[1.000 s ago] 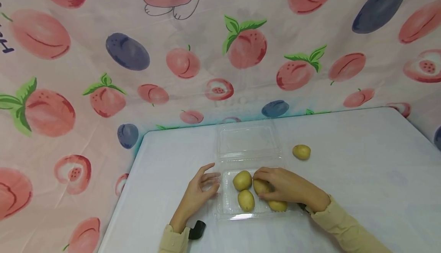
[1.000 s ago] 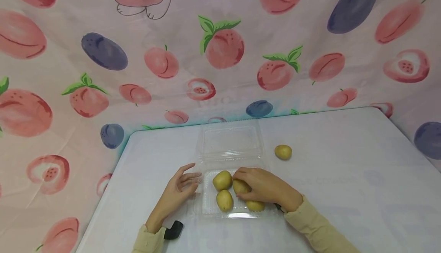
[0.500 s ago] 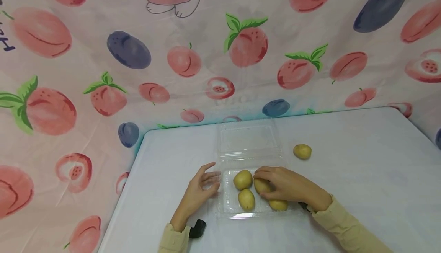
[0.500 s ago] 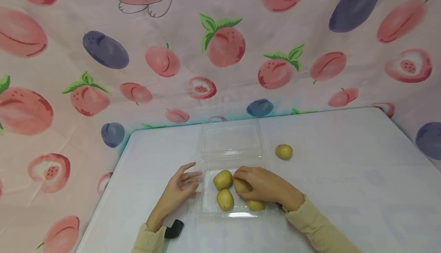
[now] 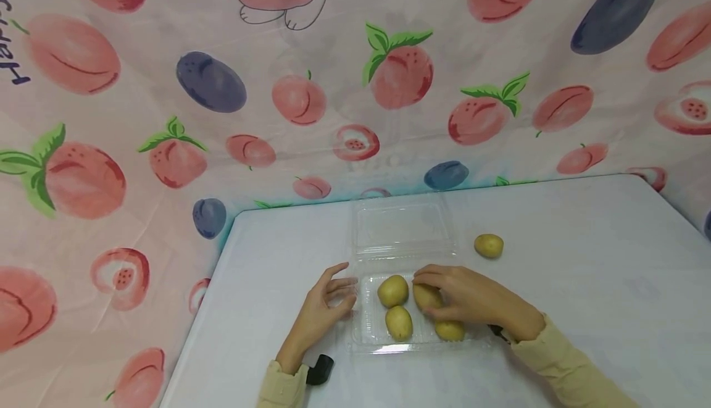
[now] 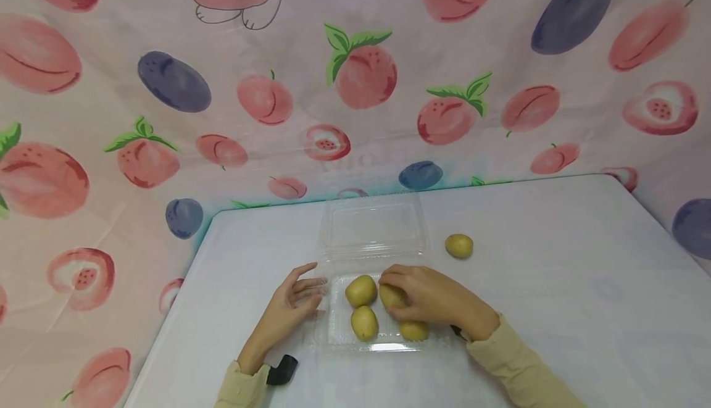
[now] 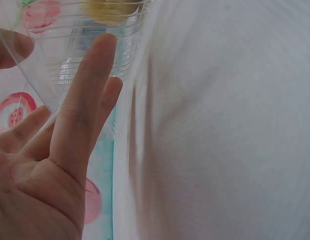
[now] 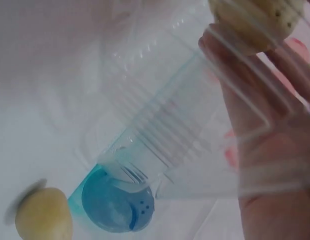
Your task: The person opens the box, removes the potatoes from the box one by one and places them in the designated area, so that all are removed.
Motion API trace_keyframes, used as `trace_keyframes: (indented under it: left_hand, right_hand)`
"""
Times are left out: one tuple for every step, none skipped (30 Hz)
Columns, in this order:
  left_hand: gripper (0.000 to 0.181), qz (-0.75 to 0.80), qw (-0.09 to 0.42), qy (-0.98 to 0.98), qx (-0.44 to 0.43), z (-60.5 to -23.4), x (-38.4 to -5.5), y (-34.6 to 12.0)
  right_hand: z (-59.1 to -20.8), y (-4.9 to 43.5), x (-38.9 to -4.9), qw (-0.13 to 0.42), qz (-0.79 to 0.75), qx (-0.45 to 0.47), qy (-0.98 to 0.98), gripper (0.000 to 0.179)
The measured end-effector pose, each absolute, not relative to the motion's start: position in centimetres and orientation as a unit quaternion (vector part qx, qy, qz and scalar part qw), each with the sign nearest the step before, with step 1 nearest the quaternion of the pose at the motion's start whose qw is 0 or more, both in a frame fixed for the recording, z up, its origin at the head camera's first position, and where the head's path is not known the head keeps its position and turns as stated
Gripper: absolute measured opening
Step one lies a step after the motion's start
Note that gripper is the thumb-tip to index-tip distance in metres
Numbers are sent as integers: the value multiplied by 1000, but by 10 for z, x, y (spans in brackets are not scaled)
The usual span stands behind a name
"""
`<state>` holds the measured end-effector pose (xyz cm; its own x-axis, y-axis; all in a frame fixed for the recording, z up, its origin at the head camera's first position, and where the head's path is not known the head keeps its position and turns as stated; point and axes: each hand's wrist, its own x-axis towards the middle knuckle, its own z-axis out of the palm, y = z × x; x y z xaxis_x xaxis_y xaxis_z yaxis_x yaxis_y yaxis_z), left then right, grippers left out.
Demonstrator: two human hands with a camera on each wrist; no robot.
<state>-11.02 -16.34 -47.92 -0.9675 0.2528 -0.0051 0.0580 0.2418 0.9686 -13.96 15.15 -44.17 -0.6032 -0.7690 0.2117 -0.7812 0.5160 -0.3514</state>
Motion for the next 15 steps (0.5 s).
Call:
trace_keyframes:
  left_hand:
    - [64,608,81,784,99,-479,-110,-163]
    - [64,608,81,784,99,-479,-110,-163]
    - [64,608,81,784,99,-479,-110,-163]
    - [64,608,82,783,99,-479,-110,-163]
    - [64,609,82,783,98,-479,-110,-163]
    - [65,609,82,783,99,-479,-110,-162]
    - [64,609,82,783,99,-479,-111,-162]
    - [65,610,82,782,99,-478,-111,-162]
    - [65,609,82,783,99,-478,-111,-162]
    - [65,609,82,782,99,-478,-111,-161]
    - [65,610,82,782,98,-478,-111,-161]
    - [65,610,82,782,98,-477,-111,-161]
    - [65,610,82,782,97,-477,-111,-161]
    - [65,610,82,782,97,-477,-111,-161]
    - [65,610,81,783,97,-477,-111,-161]
  right_hand:
    - [-441,152,-140,17,208,445,-871,41]
    - [-440,153,-140,20,208,444,-871,40]
    - [-439,154,-140,22,208,443,-872,40]
    - [-438,155,-141,23,209,442,-872,39]
    - [-437,156,-141,25,211,441,-872,39]
    - [-436,158,-141,25,213,439,-873,38]
    - [-435,159,-141,24,213,437,-873,38]
    - [-434,160,-141,23,215,435,-874,38]
    - [-433,161,-142,21,216,433,-875,38]
    - [-433,162,-142,20,215,432,-876,38]
    - [-432,163,-142,20,216,431,-876,38]
    - [-431,164,-143,20,217,430,-876,38]
    - [-431,165,-143,21,216,430,-876,39]
    - [-430,166,-143,23,217,429,-876,39]
    - [-429,167,-144,26,217,429,-876,39]
